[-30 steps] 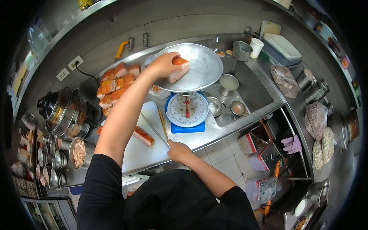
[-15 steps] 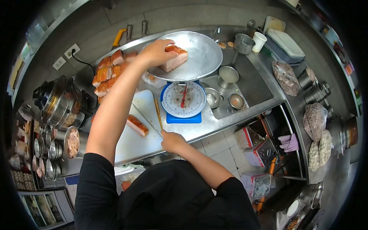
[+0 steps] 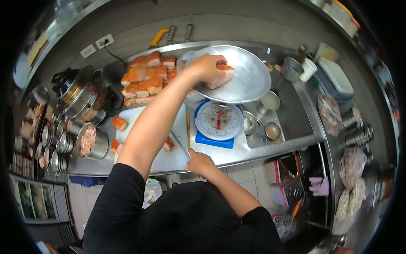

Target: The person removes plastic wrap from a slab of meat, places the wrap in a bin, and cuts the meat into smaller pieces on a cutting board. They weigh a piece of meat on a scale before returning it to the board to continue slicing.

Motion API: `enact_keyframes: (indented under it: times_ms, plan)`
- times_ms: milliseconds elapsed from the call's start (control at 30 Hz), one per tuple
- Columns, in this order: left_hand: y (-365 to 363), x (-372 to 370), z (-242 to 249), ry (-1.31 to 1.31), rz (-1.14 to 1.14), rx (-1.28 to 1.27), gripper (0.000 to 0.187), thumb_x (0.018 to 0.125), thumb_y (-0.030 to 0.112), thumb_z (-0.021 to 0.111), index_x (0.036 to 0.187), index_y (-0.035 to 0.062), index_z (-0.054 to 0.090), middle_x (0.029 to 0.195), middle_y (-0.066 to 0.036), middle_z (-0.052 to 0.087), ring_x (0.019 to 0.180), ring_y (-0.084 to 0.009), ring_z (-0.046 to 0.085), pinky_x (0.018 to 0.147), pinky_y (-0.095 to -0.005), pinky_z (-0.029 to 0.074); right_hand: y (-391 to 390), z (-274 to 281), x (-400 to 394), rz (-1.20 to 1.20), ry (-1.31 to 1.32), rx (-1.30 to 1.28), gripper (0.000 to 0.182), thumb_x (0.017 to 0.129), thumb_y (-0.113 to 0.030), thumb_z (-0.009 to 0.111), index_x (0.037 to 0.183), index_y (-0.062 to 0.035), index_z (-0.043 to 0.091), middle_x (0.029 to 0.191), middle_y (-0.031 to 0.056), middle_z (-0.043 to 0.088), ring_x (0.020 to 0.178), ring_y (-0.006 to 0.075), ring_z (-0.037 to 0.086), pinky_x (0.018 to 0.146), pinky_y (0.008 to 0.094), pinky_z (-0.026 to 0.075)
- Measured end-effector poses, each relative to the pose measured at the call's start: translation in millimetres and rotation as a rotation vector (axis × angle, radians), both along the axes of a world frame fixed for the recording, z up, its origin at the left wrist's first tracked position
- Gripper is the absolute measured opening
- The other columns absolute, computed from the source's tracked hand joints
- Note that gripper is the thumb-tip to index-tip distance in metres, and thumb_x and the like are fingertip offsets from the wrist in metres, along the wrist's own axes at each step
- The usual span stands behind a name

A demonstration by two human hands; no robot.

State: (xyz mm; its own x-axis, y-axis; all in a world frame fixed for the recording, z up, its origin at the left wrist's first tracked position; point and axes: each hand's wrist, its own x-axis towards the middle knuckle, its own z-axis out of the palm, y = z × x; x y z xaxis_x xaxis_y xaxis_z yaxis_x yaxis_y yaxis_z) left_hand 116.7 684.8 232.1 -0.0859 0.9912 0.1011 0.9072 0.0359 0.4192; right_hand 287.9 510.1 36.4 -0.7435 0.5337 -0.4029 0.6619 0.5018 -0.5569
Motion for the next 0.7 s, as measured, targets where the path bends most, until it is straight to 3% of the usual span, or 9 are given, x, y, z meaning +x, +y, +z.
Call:
enact_keyframes:
  times_ms: [100,200,300,400,467,533,600,633,700]
  plan:
    - [-20,-29,7,-0.230,-0.032,0.174,0.064,0.076,0.045,0.074,0.133,0.0175,0.065,0.130,-0.020,0.065,0.113,-0.0347,0.067,0.098,-0.0424,0.053,4,-6,0,0.024,0.019,0.012,0.038,0.089,-0.023,0.060,0.120,-0.0018,0.054,0.101,0.0283,0.071,0.098,0.0465,0.068,0.089,0.0551,0.052]
    - [-60,-71,37,-0.580,0.045,0.350,0.056,0.079,0.032,0.077,0.129,0.0092,0.066,0.115,-0.015,0.072,0.101,-0.0258,0.071,0.089,-0.0355,0.057,8,2,-1,0.061,-0.022,-0.003,0.043,0.089,-0.021,0.056,0.127,-0.0002,0.053,0.105,0.0292,0.071,0.099,0.0447,0.069,0.090,0.0546,0.053]
    - [-81,-149,38,-0.517,0.229,0.469,0.053,0.084,0.029,0.076,0.130,0.0055,0.064,0.117,-0.013,0.071,0.101,-0.0213,0.070,0.086,-0.0335,0.056,11,-1,-2,0.057,-0.019,-0.001,0.042,0.089,-0.021,0.056,0.125,-0.0002,0.054,0.104,0.0287,0.071,0.099,0.0451,0.069,0.090,0.0551,0.053]
    - [-70,-246,-24,-0.379,0.426,0.461,0.056,0.081,0.036,0.078,0.124,0.0036,0.066,0.109,-0.016,0.074,0.099,-0.0263,0.072,0.087,-0.0366,0.055,10,-6,-3,0.043,-0.031,-0.017,0.039,0.089,-0.021,0.058,0.122,-0.0004,0.054,0.102,0.0285,0.071,0.097,0.0455,0.069,0.089,0.0557,0.053]
    - [-55,-288,-88,-0.448,0.552,0.359,0.056,0.080,0.040,0.078,0.121,0.0029,0.066,0.106,-0.018,0.075,0.099,-0.0287,0.072,0.086,-0.0374,0.054,8,1,-4,0.026,-0.042,-0.021,0.038,0.089,-0.022,0.059,0.121,-0.0006,0.054,0.101,0.0284,0.071,0.097,0.0458,0.069,0.088,0.0559,0.053]
    - [-56,-288,-122,-0.275,0.520,0.254,0.056,0.080,0.041,0.076,0.120,0.0033,0.067,0.109,-0.019,0.074,0.101,-0.0326,0.071,0.090,-0.0394,0.054,6,4,-7,0.010,-0.057,-0.026,0.037,0.090,-0.022,0.060,0.119,-0.0009,0.054,0.099,0.0284,0.071,0.096,0.0460,0.069,0.087,0.0561,0.053]
    - [-34,-299,-183,-0.108,0.531,0.346,0.060,0.079,0.043,0.076,0.124,0.0045,0.067,0.118,-0.023,0.071,0.109,-0.0369,0.068,0.096,-0.0428,0.052,6,3,-7,-0.023,-0.071,-0.051,0.037,0.091,-0.025,0.062,0.118,-0.0018,0.054,0.097,0.0278,0.071,0.094,0.0464,0.069,0.085,0.0563,0.053]
    - [-42,-272,-163,-0.120,0.576,0.208,0.063,0.079,0.044,0.073,0.130,0.0065,0.065,0.126,-0.024,0.066,0.118,-0.0399,0.062,0.103,-0.0450,0.049,5,3,-8,-0.028,-0.077,-0.050,0.037,0.091,-0.025,0.062,0.118,-0.0018,0.054,0.097,0.0278,0.071,0.094,0.0464,0.069,0.085,0.0563,0.053]
    - [-27,-265,-165,-0.161,0.596,0.184,0.064,0.080,0.045,0.072,0.132,0.0078,0.064,0.127,-0.025,0.064,0.121,-0.0397,0.061,0.105,-0.0447,0.048,5,4,-9,-0.064,-0.097,-0.062,0.038,0.092,-0.027,0.063,0.119,-0.0024,0.053,0.094,0.0272,0.071,0.092,0.0468,0.069,0.084,0.0563,0.054]
